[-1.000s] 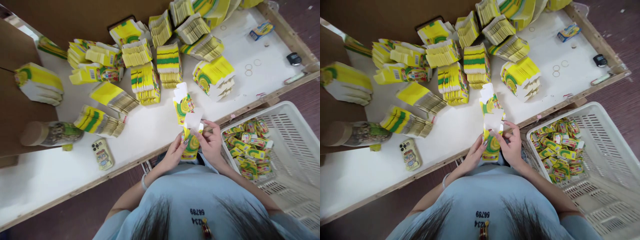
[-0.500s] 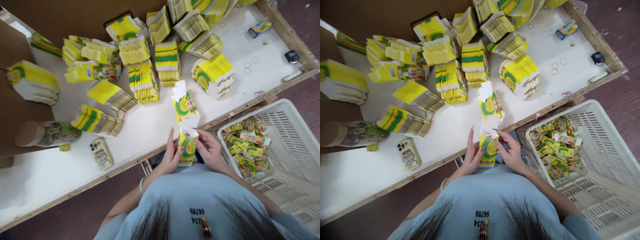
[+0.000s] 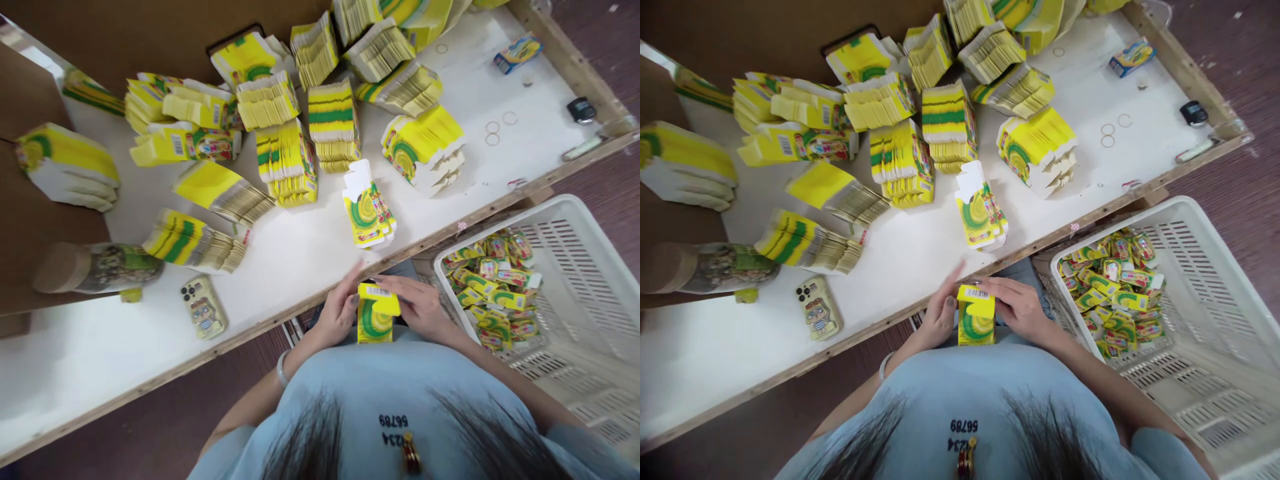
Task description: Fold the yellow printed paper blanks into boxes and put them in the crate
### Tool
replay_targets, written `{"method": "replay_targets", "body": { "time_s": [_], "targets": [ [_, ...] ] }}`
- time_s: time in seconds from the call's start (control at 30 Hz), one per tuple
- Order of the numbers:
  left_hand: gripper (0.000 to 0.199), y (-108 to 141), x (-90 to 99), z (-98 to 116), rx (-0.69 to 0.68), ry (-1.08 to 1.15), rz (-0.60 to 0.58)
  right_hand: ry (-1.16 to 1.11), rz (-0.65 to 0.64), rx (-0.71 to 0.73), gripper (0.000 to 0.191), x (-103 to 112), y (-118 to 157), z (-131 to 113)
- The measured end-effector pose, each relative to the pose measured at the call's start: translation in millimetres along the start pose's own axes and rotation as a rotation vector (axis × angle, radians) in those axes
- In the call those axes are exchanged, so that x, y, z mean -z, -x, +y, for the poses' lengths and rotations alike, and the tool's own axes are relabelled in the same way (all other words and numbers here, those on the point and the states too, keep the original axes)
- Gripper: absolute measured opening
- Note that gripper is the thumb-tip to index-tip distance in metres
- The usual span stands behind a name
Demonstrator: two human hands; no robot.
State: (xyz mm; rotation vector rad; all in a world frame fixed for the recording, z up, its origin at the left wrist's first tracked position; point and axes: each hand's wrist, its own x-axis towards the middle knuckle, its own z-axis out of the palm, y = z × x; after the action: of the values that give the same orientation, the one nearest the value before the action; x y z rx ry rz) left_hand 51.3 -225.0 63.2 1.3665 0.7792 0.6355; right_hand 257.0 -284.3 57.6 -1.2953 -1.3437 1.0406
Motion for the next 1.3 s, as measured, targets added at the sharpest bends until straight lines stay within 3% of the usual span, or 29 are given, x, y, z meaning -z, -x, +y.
{"method": "replay_targets", "body": {
  "time_s": [0.1,0.3,0.43,0.6,0.67,0.83,0.9,0.97,1.07,1.13,1.2,1.3],
  "targets": [
    [0.06,-2,2.5,7,0.007,-0.061,-0.035,0.009,-0.122,0.085,0.046,10,1,-2],
    [0.054,-2,0.8,7,0.035,-0.127,0.0,-0.277,-0.187,-0.353,0.047,1,-3,-21],
    [0.056,0,-0.4,-1,0.001,-0.119,0.024,-0.442,-0.228,-0.434,0.048,4,-10,-26],
    [0.064,3,-1.8,-8,-0.002,-0.114,0.071,-0.492,-0.321,-0.487,0.049,20,-15,-25],
    [0.069,4,-4.5,-11,-0.012,-0.098,0.068,-0.493,-0.284,-0.474,0.042,17,-15,-24],
    [0.072,-10,-8.2,-7,-0.044,-0.167,0.036,-0.418,-0.046,-0.45,0.039,6,-10,-19],
    [0.068,-34,-1.5,1,-0.055,-0.294,0.036,-0.302,0.067,-0.413,0.038,24,-5,-20],
    [0.059,-69,10.4,10,-0.013,-0.471,0.14,-0.043,0.235,-0.375,0.036,60,3,-21],
    [0.052,-127,30.3,20,0.2,-0.764,0.399,0.67,0.469,-0.428,0.042,125,19,-24],
    [0.049,-155,40.3,21,0.334,-0.875,0.368,1.092,0.585,-0.388,0.055,156,28,-25],
    [0.043,-169,47.1,18,0.404,-0.865,0.235,1.263,0.619,-0.283,0.064,167,30,-23],
    [0.046,-167,54.4,16,0.383,-0.809,0.171,1.169,0.561,-0.144,0.056,151,16,-17]
  ]
}}
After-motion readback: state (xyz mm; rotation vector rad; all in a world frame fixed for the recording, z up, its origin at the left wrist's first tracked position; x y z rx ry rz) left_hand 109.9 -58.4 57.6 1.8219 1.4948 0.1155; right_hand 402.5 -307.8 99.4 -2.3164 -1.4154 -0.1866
